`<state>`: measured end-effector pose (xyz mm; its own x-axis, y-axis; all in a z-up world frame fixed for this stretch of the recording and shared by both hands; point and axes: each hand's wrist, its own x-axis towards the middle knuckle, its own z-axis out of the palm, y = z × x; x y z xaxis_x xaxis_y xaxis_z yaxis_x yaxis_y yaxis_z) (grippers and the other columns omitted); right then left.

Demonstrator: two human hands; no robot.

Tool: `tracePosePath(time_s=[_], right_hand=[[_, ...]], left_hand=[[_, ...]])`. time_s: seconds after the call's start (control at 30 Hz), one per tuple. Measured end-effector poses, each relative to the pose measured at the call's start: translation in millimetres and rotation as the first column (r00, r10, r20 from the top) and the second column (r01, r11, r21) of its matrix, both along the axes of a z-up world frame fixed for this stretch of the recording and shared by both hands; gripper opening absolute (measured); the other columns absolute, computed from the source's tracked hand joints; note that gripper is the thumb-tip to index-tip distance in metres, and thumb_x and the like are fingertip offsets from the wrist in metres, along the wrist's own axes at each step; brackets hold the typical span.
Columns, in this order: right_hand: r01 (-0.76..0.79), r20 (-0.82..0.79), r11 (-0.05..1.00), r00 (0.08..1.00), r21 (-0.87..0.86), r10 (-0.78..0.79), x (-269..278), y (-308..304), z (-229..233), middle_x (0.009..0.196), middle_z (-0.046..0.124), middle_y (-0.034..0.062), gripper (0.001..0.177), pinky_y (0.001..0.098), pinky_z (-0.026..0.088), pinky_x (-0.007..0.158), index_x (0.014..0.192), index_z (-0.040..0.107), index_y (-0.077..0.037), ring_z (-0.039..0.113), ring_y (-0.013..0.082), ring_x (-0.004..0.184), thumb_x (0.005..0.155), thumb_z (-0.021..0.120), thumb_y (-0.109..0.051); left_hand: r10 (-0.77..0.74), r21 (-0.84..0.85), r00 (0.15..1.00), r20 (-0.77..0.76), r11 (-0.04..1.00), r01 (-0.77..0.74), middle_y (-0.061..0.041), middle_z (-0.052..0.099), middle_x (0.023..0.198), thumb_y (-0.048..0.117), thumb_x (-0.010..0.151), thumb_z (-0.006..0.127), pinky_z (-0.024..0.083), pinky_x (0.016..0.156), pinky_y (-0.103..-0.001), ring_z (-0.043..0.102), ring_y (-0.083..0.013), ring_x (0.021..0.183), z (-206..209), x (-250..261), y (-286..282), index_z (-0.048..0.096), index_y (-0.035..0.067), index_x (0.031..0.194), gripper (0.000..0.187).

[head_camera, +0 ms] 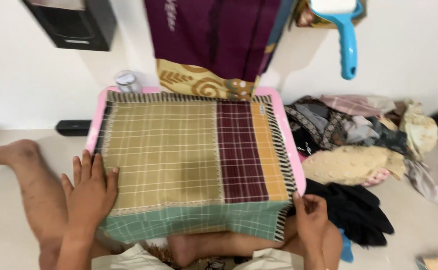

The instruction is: Folding a checkered hijab into a neat rectangular shape on a small table.

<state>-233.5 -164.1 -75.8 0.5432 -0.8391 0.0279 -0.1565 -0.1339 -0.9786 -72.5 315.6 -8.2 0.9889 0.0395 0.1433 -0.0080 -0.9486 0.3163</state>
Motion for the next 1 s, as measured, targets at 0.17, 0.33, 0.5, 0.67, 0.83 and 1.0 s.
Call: tracePosePath(time_s=[0.17, 0.33, 0.5, 0.67, 0.83, 1.0], right_hand=[[-0.118, -0.173, 0.968, 0.972, 0.221, 0.158, 0, 15, -5, 0.103, 0.071, 0.0139, 0.033, 0.0339, 0.048, 0.082, 0.115, 0.064, -0.003, 0.063, 0.0207, 0.096, 0.093, 0.073, -0.026], [-0.155, -0.24, 0.955, 0.946, 0.254, 0.217, 1, 6, -3, 0.09, 0.073, 0.0194, 0.032, 0.04, 0.05, 0.072, 0.119, 0.075, 0.0, 0.067, 0.0277, 0.084, 0.096, 0.074, -0.022], [-0.147, -0.144, 0.984, 0.981, -0.101, 0.132, -20, -28, -45, 0.072, 0.063, 0.0012, 0.015, 0.0224, 0.043, 0.066, 0.091, 0.068, -0.01, 0.054, 0.0048, 0.073, 0.094, 0.081, -0.017], [-0.109, 0.058, 0.84, 0.985, -0.531, 0.165, 3, 3, 48, 0.117, 0.068, 0.0132, 0.025, 0.0294, 0.05, 0.097, 0.123, 0.066, -0.001, 0.064, 0.0187, 0.108, 0.102, 0.072, -0.013], [-0.686, -0.415, 0.481, 0.72, -0.546, 0.556, 70, 64, 97, 0.169, 0.026, 0.0161, 0.066, 0.0524, 0.016, 0.125, 0.16, 0.033, -0.019, 0.02, 0.0339, 0.157, 0.1, 0.051, -0.04], [-0.843, -0.759, 0.345, 0.528, -0.413, 0.381, 89, 56, 90, 0.173, 0.003, 0.012, 0.082, 0.0468, 0.003, 0.126, 0.165, 0.009, -0.014, 0.001, 0.0286, 0.159, 0.101, 0.022, -0.063]], left_hand=[[0.007, -0.003, 0.929, 0.37, 1.0, -0.006, -0.031, 0.058, 0.14, 0.028, 0.101, 0.054, 0.039, 0.11, -0.06, 0.051, -0.0484, 0.131, -23, -14, 31, 0.06, -0.008, 0.135, 0.05], [0.094, -0.278, 0.937, 0.335, 0.961, 0.003, -0.038, 0.064, 0.126, 0.02, 0.101, 0.054, 0.043, 0.106, -0.056, 0.058, -0.0528, 0.12, -35, -16, 50, 0.062, -0.014, 0.127, 0.043], [0.09, -0.103, 0.904, 0.419, 0.993, -0.051, -0.04, 0.057, 0.132, 0.012, 0.1, 0.054, 0.038, 0.11, -0.058, 0.048, -0.053, 0.126, -17, -20, 41, 0.059, -0.015, 0.132, 0.042], [-0.074, -0.009, 0.904, 0.422, 0.996, 0.085, -0.03, 0.054, 0.149, 0.021, 0.103, 0.05, 0.037, 0.113, -0.065, 0.046, -0.0512, 0.142, 30, -18, -17, 0.056, -0.005, 0.138, 0.044], [-0.251, 0.015, 0.958, 0.14, 0.968, 0.251, -0.021, 0.023, 0.168, 0.06, 0.106, 0.026, 0.009, 0.123, -0.059, 0.011, -0.0404, 0.157, 7, 7, -55, 0.029, 0.006, 0.16, 0.076], [-0.207, 0.061, 0.978, 0.029, 0.977, 0.205, -0.011, 0.016, 0.171, 0.067, 0.103, 0.023, 0.003, 0.124, -0.057, 0.007, -0.0349, 0.158, -23, 19, -48, 0.021, 0.012, 0.163, 0.081]])
